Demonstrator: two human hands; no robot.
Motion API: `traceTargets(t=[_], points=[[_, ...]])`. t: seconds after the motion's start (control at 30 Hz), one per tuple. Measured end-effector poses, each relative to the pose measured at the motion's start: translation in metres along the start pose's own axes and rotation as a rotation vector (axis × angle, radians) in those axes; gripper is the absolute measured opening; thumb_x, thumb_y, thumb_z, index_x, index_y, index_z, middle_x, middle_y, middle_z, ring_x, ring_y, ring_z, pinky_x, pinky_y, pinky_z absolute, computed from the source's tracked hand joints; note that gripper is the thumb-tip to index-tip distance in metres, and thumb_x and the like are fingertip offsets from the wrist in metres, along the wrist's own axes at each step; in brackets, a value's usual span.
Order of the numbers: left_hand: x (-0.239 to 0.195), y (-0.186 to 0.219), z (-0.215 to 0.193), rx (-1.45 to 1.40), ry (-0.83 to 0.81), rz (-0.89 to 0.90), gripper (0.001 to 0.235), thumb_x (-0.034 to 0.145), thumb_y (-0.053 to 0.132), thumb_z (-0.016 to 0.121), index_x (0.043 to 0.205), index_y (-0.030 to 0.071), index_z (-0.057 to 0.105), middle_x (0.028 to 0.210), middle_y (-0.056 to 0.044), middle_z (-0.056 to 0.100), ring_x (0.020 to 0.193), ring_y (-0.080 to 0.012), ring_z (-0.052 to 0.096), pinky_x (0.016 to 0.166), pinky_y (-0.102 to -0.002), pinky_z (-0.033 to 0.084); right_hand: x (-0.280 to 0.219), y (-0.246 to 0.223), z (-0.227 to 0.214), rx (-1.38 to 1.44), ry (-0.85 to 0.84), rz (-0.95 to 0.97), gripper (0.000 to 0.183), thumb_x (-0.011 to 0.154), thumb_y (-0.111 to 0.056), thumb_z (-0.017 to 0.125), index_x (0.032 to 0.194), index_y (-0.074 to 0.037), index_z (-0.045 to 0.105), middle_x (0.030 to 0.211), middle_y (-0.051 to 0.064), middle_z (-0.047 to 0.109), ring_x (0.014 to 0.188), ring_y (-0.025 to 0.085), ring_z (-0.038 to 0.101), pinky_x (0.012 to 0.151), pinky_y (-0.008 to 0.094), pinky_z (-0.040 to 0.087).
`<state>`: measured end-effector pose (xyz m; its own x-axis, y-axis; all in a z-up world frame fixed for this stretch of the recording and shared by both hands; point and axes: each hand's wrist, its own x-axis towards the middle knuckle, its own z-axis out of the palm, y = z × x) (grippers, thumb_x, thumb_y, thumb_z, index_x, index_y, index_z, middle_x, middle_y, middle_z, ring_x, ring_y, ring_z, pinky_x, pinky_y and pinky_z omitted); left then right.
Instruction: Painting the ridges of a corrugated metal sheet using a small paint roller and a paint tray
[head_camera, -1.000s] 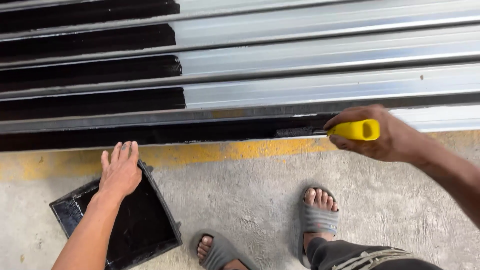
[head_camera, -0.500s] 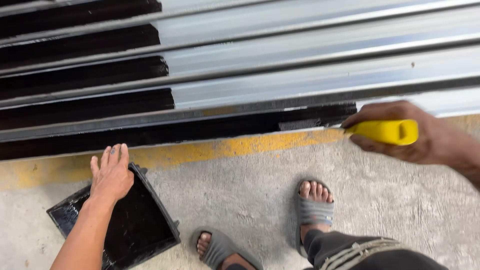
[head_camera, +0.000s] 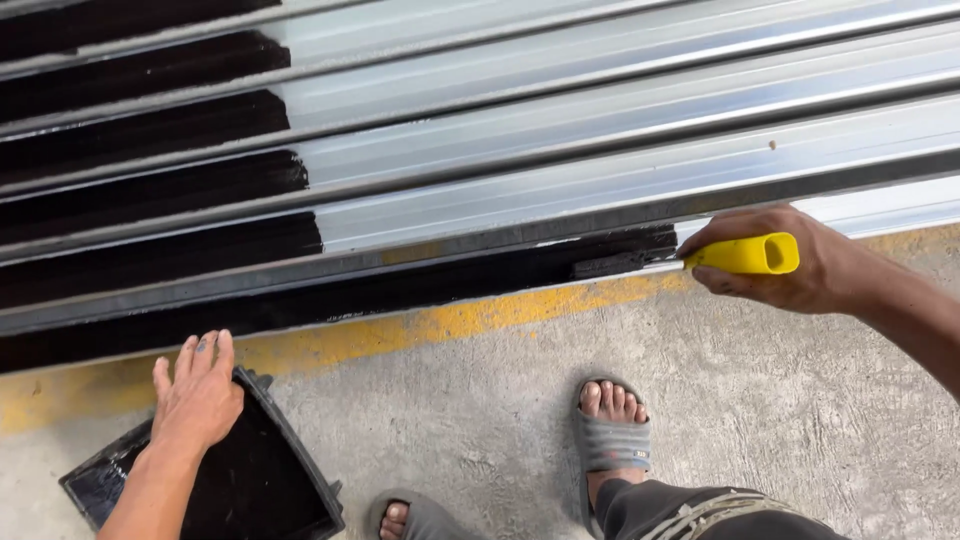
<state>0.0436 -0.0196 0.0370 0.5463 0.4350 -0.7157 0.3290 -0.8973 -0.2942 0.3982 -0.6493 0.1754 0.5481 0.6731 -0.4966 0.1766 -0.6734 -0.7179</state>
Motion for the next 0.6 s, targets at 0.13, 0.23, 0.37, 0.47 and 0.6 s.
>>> traceTargets(t=[0.13,0.23,0.37,0.47,0.6], points=[[-0.002,-0.007,0.011,0.031,0.022,0.022,0.086,0.091,0.018,0.049,0.165,0.015,0.004,0.173,-0.008,0.007,0.16,-0.0281,0.002,0.127,-0.058,0.0,-0.013,0.013,-0.01,-0.14,-0.078,-0.061,0.043,0.076,-0.04,0.075,0.115,-0.02,0.078,0.106,-0.003,0.088,0.082,0.014,0.087,0.07,0.03,0.071],[-0.001,-0.007,0.012,0.023,0.034,0.016,0.085,0.091,0.018,0.048,0.165,0.015,0.005,0.173,-0.007,0.006,0.161,-0.0276,0.002,0.127,-0.057,0.0,-0.015,0.028,-0.018,-0.048,-0.037,-0.085,0.041,0.074,-0.032,0.079,0.112,-0.016,0.081,0.098,-0.001,0.09,0.074,0.012,0.086,0.065,0.027,0.069],[0.0,-0.006,0.011,0.05,-0.012,-0.006,0.082,0.092,0.017,0.044,0.164,0.017,0.005,0.173,-0.005,0.007,0.161,-0.0257,0.002,0.128,-0.055,0.0,-0.012,0.041,-0.005,-0.145,-0.075,-0.07,0.042,0.077,-0.041,0.073,0.113,-0.019,0.076,0.105,0.0,0.087,0.067,0.014,0.09,0.049,0.028,0.075],[-0.005,-0.006,0.005,0.023,0.03,0.006,0.083,0.092,0.017,0.045,0.165,0.016,0.005,0.173,-0.006,0.007,0.161,-0.0279,0.002,0.127,-0.056,0.001,-0.029,0.021,-0.031,-0.064,-0.126,0.099,0.044,0.072,-0.024,0.084,0.116,-0.021,0.083,0.1,-0.005,0.092,0.081,0.01,0.089,0.074,0.026,0.073],[-0.001,-0.003,0.008,0.005,0.02,0.014,0.083,0.091,0.013,0.045,0.164,0.015,0.006,0.173,-0.006,0.007,0.161,-0.0271,0.003,0.128,-0.056,0.001,-0.027,0.028,-0.027,-0.135,0.01,0.098,0.039,0.074,-0.027,0.08,0.112,-0.02,0.083,0.099,-0.004,0.09,0.079,0.012,0.087,0.07,0.027,0.069]])
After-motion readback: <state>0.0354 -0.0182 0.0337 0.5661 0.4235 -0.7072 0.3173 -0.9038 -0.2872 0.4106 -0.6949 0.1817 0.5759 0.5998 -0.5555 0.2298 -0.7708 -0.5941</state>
